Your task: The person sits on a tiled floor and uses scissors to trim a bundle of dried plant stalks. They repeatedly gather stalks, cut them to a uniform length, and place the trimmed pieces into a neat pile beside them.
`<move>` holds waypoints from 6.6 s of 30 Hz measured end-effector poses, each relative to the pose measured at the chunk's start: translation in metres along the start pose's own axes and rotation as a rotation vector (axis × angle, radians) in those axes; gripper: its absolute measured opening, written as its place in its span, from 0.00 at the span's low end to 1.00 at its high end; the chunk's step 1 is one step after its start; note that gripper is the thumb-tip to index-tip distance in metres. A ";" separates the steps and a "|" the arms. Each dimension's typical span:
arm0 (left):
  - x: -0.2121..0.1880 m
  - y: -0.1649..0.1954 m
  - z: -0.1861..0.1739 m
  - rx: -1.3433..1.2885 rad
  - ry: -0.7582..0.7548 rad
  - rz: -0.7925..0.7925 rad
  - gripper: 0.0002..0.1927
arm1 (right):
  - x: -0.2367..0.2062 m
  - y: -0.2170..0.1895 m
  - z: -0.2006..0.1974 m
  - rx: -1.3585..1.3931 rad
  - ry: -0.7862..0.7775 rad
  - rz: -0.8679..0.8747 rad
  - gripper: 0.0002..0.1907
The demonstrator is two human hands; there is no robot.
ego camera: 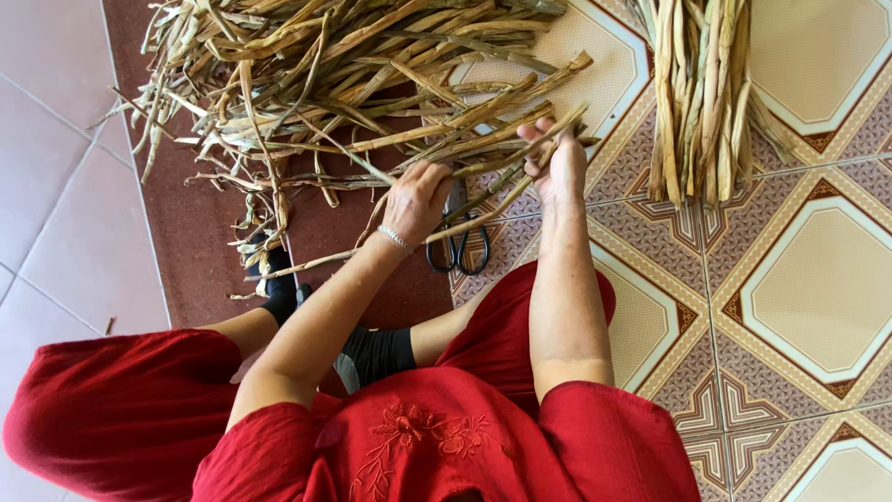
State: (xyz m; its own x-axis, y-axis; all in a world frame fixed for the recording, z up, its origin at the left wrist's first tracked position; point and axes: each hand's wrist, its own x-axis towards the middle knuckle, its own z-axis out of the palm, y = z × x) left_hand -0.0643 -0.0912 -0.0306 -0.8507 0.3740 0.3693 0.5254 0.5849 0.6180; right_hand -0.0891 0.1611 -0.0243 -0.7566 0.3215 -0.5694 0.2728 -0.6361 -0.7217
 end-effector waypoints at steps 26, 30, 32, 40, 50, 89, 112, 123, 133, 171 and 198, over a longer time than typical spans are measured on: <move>-0.094 0.069 -0.079 0.297 -0.410 0.063 0.10 | 0.043 -0.019 -0.061 0.487 0.154 -0.151 0.11; -0.101 0.030 -0.113 0.567 -0.627 -0.003 0.09 | 0.035 -0.026 -0.055 0.476 0.135 -0.098 0.13; -0.094 0.008 -0.127 0.616 -0.637 -0.090 0.05 | 0.029 -0.020 -0.045 0.313 0.189 -0.185 0.12; 0.002 -0.034 -0.066 0.402 -0.193 0.020 0.17 | 0.027 -0.001 -0.018 0.309 0.049 -0.240 0.05; 0.089 -0.029 0.024 0.430 -0.132 -0.131 0.04 | 0.013 -0.001 -0.003 0.196 0.014 -0.161 0.14; -0.087 -0.010 -0.145 0.665 -0.698 -0.192 0.03 | 0.035 -0.033 -0.072 0.288 0.196 -0.264 0.14; 0.059 -0.002 0.036 -0.186 0.075 -0.044 0.07 | -0.013 -0.022 -0.008 -0.094 0.013 -0.264 0.10; 0.013 0.055 0.050 -0.102 -0.268 -0.144 0.09 | 0.005 -0.018 -0.021 0.124 0.028 -0.287 0.10; -0.045 0.073 -0.009 0.064 -0.405 -0.039 0.10 | 0.003 -0.010 -0.042 0.377 0.177 -0.212 0.11; 0.034 0.067 0.055 -0.146 -0.299 -0.154 0.10 | -0.029 -0.022 -0.023 0.080 0.039 -0.322 0.11; 0.098 -0.009 0.055 0.277 -0.137 -0.246 0.17 | 0.002 -0.021 -0.035 0.270 0.304 -0.257 0.03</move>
State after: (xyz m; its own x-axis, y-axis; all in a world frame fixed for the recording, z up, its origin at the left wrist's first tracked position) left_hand -0.1512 -0.0204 -0.0382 -0.9517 0.2802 0.1258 0.3062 0.8342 0.4587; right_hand -0.0757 0.1995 -0.0237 -0.5607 0.6571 -0.5039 -0.0951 -0.6556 -0.7491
